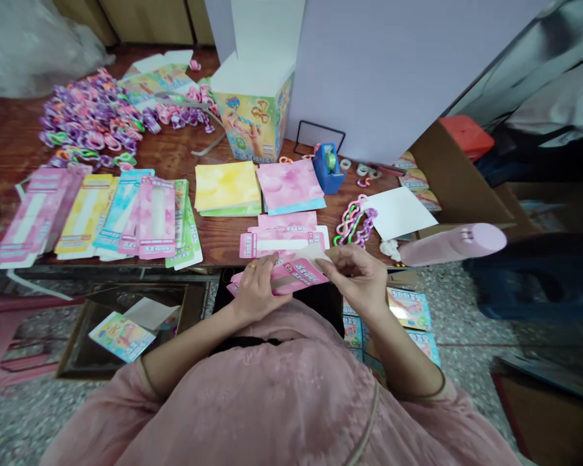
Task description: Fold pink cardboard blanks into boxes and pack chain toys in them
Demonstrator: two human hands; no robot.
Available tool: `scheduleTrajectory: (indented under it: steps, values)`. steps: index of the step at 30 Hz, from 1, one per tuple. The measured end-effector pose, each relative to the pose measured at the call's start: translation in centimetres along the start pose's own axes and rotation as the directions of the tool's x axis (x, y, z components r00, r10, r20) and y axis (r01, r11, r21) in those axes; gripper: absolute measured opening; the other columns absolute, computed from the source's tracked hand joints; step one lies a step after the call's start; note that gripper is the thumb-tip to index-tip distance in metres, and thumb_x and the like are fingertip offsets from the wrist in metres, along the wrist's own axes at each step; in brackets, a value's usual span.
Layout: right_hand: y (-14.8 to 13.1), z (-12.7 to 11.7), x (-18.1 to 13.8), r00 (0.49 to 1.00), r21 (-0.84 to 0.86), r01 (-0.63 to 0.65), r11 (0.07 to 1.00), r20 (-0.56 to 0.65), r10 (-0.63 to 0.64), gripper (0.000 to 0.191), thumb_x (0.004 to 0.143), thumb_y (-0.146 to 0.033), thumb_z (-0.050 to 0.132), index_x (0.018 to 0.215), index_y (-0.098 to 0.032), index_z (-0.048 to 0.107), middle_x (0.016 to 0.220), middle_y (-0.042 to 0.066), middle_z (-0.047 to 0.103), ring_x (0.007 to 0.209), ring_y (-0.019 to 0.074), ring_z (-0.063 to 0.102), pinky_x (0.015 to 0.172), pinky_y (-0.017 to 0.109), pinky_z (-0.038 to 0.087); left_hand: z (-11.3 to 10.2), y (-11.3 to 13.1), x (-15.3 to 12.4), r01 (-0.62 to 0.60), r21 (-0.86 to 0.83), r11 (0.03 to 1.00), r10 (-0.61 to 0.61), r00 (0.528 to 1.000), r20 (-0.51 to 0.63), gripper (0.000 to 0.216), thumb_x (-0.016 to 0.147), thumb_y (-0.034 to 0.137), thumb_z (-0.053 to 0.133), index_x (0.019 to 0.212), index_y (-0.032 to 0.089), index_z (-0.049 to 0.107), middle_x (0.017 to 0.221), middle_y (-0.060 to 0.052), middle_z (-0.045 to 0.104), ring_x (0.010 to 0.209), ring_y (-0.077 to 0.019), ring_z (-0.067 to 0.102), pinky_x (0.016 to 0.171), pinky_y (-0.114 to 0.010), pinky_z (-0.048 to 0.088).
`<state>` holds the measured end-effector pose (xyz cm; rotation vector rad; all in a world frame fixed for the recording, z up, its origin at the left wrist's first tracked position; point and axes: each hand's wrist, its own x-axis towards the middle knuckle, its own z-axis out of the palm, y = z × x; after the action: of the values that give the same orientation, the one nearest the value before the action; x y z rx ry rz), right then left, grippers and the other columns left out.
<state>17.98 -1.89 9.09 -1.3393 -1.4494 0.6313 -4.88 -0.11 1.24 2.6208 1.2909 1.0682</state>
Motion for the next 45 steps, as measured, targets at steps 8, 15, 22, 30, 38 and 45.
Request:
scheduleTrajectory:
  steps: [8, 15, 22, 30, 38, 45]
  values:
    - [-0.5, -0.9, 0.9, 0.98, 0.134, 0.096, 0.986, 0.162, -0.118, 0.016, 0.086, -0.035, 0.08, 0.073, -0.027, 0.077, 0.073, 0.004, 0.07, 0.07, 0.0188, 0.064, 0.063, 0.034, 0.05, 0.4, -1.0, -1.0, -0.012, 0.058, 0.998, 0.011, 1.0, 0.021, 0.072, 0.092, 0.056, 0.064, 0.146, 0.011, 0.048, 0.123, -0.023, 0.072, 0.112, -0.0368, 0.072, 0.099, -0.052, 0.056]
    - [-0.2, -1.4, 2.6, 0.817, 0.318, -0.43, 0.845, 0.536, 0.214, 0.04, 0.065, -0.047, 0.095, 0.065, -0.021, 0.065, 0.065, -0.002, 0.062, 0.06, 0.0113, 0.053, 0.055, 0.025, 0.042, 0.4, -1.4, -1.6, -0.03, -0.027, 0.999, 0.033, 0.994, 0.105, 0.073, 0.091, 0.058, 0.065, 0.147, 0.013, 0.05, 0.125, -0.023, 0.071, 0.11, -0.0381, 0.071, 0.096, -0.056, 0.057]
    - [0.9, 0.3, 2.4, 0.753, 0.335, -0.546, 0.768, 0.598, 0.274, 0.046, 0.059, -0.037, 0.097, 0.072, -0.02, 0.056, 0.067, -0.006, 0.055, 0.059, 0.0075, 0.046, 0.055, 0.021, 0.039, 0.1, -0.8, -1.4, -0.073, -0.041, 0.996, 0.076, 0.995, 0.069, 0.074, 0.092, 0.054, 0.066, 0.15, 0.012, 0.046, 0.124, -0.022, 0.071, 0.108, -0.0361, 0.071, 0.094, -0.052, 0.057]
    - [1.8, 1.5, 1.7, 0.848, 0.302, -0.319, 0.898, 0.514, 0.128, 0.033, 0.079, -0.049, 0.084, 0.091, -0.02, 0.076, 0.086, 0.004, 0.07, 0.077, 0.0158, 0.061, 0.072, 0.029, 0.05, 0.2, -0.8, -2.0, 0.004, -0.011, 1.0, -0.002, 0.988, 0.155, 0.072, 0.086, 0.056, 0.069, 0.142, 0.015, 0.052, 0.122, -0.021, 0.071, 0.108, -0.0372, 0.071, 0.095, -0.053, 0.056]
    - [1.2, 1.6, 2.6, 0.828, 0.125, -0.269, 0.955, 0.536, 0.163, 0.031, 0.088, -0.051, 0.075, 0.089, -0.02, 0.076, 0.074, 0.001, 0.069, 0.067, 0.0144, 0.056, 0.064, 0.027, 0.043, 0.4, 0.9, -1.4, 0.206, -0.136, 0.969, -0.174, 0.961, 0.216, 0.09, 0.068, 0.04, 0.079, 0.147, 0.018, 0.042, 0.13, -0.016, 0.068, 0.115, -0.0353, 0.07, 0.097, -0.051, 0.059]
    - [0.2, 2.8, 4.0, 0.834, 0.158, -0.211, 0.965, 0.544, 0.094, 0.034, 0.09, -0.054, 0.071, 0.1, -0.021, 0.069, 0.061, -0.006, 0.052, 0.054, 0.0098, 0.042, 0.053, 0.025, 0.032, 0.0, 2.2, 1.6, 0.301, -0.27, 0.915, -0.269, 0.952, 0.148, 0.09, 0.071, 0.041, 0.081, 0.145, 0.022, 0.035, 0.136, -0.015, 0.063, 0.119, -0.0306, 0.069, 0.099, -0.045, 0.059]
